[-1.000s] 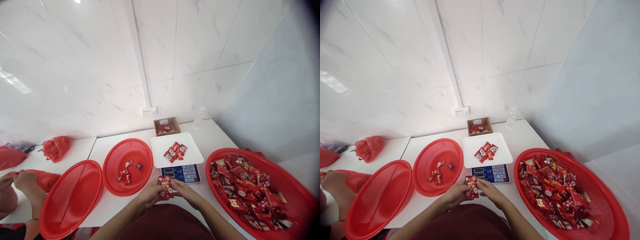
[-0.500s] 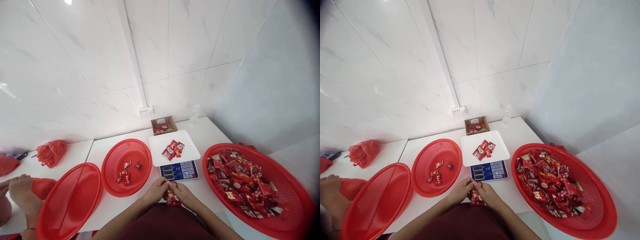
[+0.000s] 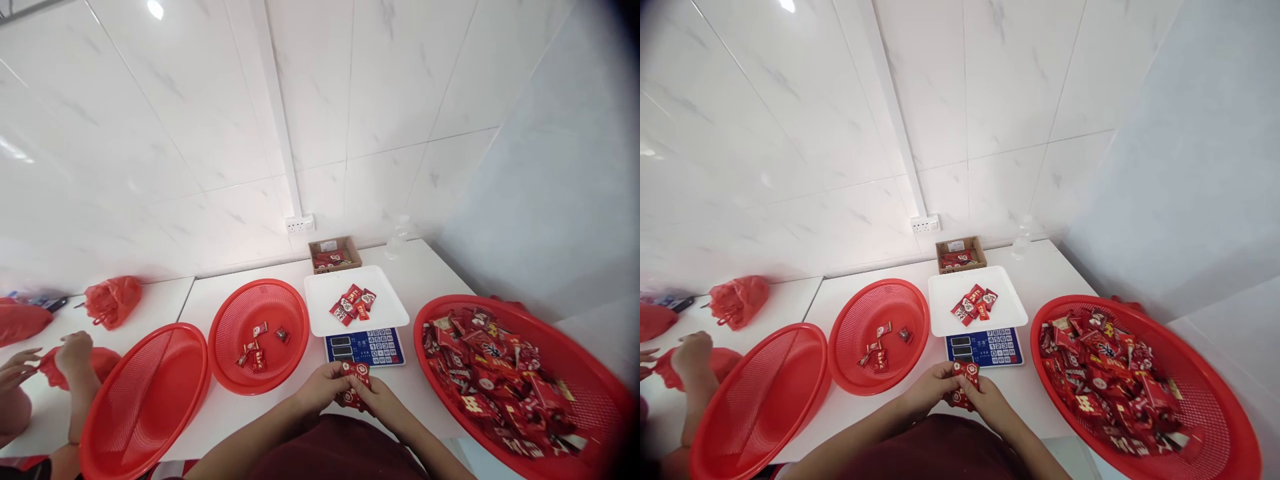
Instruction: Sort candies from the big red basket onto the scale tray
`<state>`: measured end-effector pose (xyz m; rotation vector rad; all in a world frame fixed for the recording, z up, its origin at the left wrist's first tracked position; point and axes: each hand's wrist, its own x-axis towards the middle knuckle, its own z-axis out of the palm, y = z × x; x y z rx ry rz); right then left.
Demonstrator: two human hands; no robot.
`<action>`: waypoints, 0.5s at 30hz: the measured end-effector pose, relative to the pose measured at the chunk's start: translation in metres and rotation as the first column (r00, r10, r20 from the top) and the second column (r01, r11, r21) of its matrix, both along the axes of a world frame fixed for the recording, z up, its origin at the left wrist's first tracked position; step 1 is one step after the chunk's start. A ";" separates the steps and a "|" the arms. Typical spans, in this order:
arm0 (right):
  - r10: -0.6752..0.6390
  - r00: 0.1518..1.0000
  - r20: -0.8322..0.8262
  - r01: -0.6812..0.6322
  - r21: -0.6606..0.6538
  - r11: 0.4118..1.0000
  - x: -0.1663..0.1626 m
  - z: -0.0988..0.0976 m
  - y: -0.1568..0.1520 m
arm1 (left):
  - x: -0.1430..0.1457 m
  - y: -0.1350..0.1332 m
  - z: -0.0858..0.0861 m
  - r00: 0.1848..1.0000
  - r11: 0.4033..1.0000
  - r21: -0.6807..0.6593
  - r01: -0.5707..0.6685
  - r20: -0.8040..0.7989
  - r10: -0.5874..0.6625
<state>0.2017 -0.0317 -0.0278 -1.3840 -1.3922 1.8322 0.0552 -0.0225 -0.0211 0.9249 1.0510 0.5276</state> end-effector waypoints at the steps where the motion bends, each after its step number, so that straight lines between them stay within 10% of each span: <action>1: 0.004 1.000 0.002 -0.004 0.014 1.000 0.001 0.000 0.000 | 0.000 0.001 0.000 1.000 1.000 -0.004 0.015 -0.012 -0.015; 8: -0.295 0.925 0.239 0.248 0.206 0.946 0.045 -0.020 0.012 | -0.004 0.032 -0.010 0.935 0.970 0.223 0.101 -0.355 -0.016; 11: -0.400 0.821 0.408 0.292 0.302 0.908 0.075 -0.032 0.015 | 0.000 0.057 -0.014 0.778 0.825 0.473 0.308 -0.625 0.068; 15: -0.414 0.751 0.514 0.138 0.491 0.860 0.096 -0.042 0.013 | 0.013 0.087 -0.019 0.607 0.673 0.464 0.576 -0.794 0.028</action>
